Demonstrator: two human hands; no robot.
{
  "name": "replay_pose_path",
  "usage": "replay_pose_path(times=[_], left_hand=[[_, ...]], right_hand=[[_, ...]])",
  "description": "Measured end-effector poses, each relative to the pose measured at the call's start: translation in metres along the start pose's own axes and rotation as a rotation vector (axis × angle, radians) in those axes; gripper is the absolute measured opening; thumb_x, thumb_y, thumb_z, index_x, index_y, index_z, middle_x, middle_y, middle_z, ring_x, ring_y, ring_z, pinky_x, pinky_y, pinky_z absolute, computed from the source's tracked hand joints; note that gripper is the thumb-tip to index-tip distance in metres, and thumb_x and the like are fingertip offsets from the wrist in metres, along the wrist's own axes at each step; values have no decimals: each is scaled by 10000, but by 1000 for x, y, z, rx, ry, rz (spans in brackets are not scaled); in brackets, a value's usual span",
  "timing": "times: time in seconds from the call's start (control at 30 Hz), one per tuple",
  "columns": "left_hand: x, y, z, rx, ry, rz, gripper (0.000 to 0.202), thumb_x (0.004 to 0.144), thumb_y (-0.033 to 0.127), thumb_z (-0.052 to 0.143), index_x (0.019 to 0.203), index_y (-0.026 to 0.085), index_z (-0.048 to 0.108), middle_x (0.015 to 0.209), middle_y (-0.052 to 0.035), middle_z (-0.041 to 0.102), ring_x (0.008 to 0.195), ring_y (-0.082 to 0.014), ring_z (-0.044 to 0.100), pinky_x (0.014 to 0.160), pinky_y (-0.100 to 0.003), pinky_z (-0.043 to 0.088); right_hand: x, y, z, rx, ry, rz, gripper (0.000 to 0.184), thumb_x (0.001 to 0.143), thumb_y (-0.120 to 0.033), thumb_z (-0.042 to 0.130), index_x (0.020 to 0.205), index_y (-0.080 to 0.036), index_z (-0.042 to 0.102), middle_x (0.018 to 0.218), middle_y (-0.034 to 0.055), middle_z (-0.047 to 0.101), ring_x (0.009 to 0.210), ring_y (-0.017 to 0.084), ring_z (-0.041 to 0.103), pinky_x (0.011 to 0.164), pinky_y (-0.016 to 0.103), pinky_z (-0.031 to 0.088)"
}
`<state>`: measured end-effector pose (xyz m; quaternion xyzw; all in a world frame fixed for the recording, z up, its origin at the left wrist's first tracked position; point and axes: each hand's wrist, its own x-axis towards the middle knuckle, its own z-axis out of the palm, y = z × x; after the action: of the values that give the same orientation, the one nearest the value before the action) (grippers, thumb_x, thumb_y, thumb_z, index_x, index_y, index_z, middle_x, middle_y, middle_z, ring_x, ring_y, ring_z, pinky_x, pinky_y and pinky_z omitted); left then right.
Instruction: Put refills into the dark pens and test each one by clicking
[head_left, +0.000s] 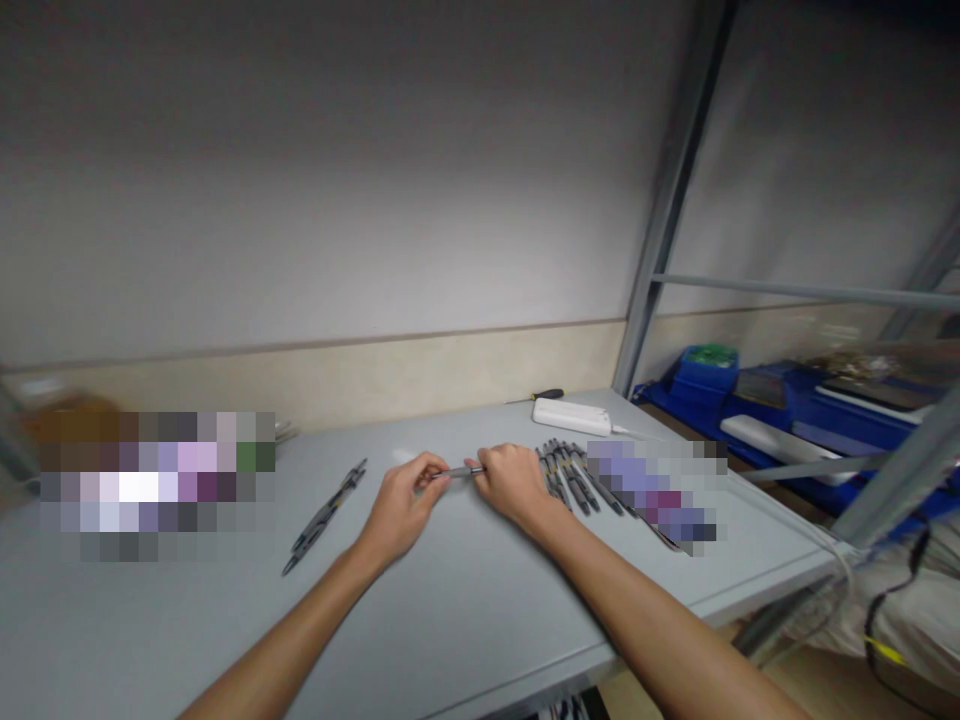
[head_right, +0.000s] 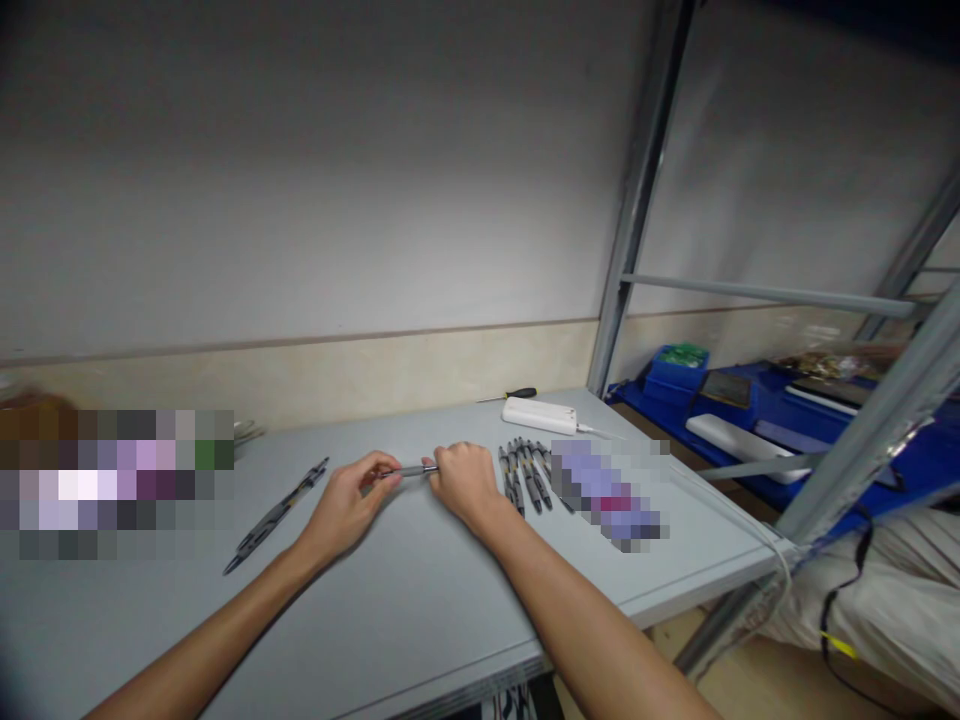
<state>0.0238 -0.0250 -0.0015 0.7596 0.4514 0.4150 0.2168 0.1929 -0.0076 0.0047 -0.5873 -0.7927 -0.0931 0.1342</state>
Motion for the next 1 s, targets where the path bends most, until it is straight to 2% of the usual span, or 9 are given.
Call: replay_pose_path(times=[0.2,0.37,0.43,0.53,0.63,0.7,0.8,0.9,1.0], left_hand=[[8,-17,-6,-218,160,-187,329,757,475,514,740,150,563,597,-3,589,573,-132,549,590,-243,426],[10,-27,-5,-406,168,-246,334,712,476,581,688,144,565,585,-2,591,531,-112,533,564,-225,412],[9,-28,-5,-432,168,-252,325,708,464,593,676,142,568,577,1,587,521,-105,523,556,-220,404],[10,-29,-8,-438,185,-262,309,706,447,603,673,142,570,575,3,584,524,-102,519,556,-216,398],[11,-30,-11,-437,196,-278,302,700,441,609,681,143,565,572,6,581,528,-103,517,558,-217,397],[12,-31,-11,-430,195,-283,302,700,440,608,679,142,564,570,7,580,528,-104,515,559,-218,395],[11,-32,-11,-429,189,-282,304,704,437,604,666,138,563,559,8,573,524,-99,507,558,-216,390],[11,-32,-10,-465,181,-291,302,700,431,609,674,134,564,558,10,571,524,-96,505,561,-214,391],[11,-34,-10,-507,194,-307,301,684,426,626,692,131,567,572,9,577,524,-93,508,563,-215,397]], right_hand=[[1,3,-3,121,217,-230,270,879,-372,411,909,-172,589,909,84,600,875,199,497,732,289,337],[2,7,-2,213,330,-333,135,846,-180,473,932,-180,577,1010,91,576,947,211,448,787,326,303],[2,10,0,313,346,-317,192,805,-192,542,996,-181,560,1035,91,575,968,213,451,800,322,307],[3,14,3,477,295,-228,279,803,-323,557,1034,-167,558,965,84,610,906,201,502,776,303,334],[6,19,4,598,151,-143,295,880,-354,412,817,-161,626,715,47,627,688,154,535,658,260,352],[8,21,5,690,104,-124,301,873,-319,421,719,-159,624,632,30,609,616,132,526,608,242,353],[11,23,4,855,153,-125,90,762,-237,569,782,-164,618,729,24,628,684,131,548,625,231,380],[13,25,4,986,180,-95,251,693,-230,634,934,-169,595,827,29,629,718,132,557,617,230,401],[14,27,6,1019,97,-40,215,757,-325,572,861,-146,629,715,31,625,623,128,544,562,235,392]])
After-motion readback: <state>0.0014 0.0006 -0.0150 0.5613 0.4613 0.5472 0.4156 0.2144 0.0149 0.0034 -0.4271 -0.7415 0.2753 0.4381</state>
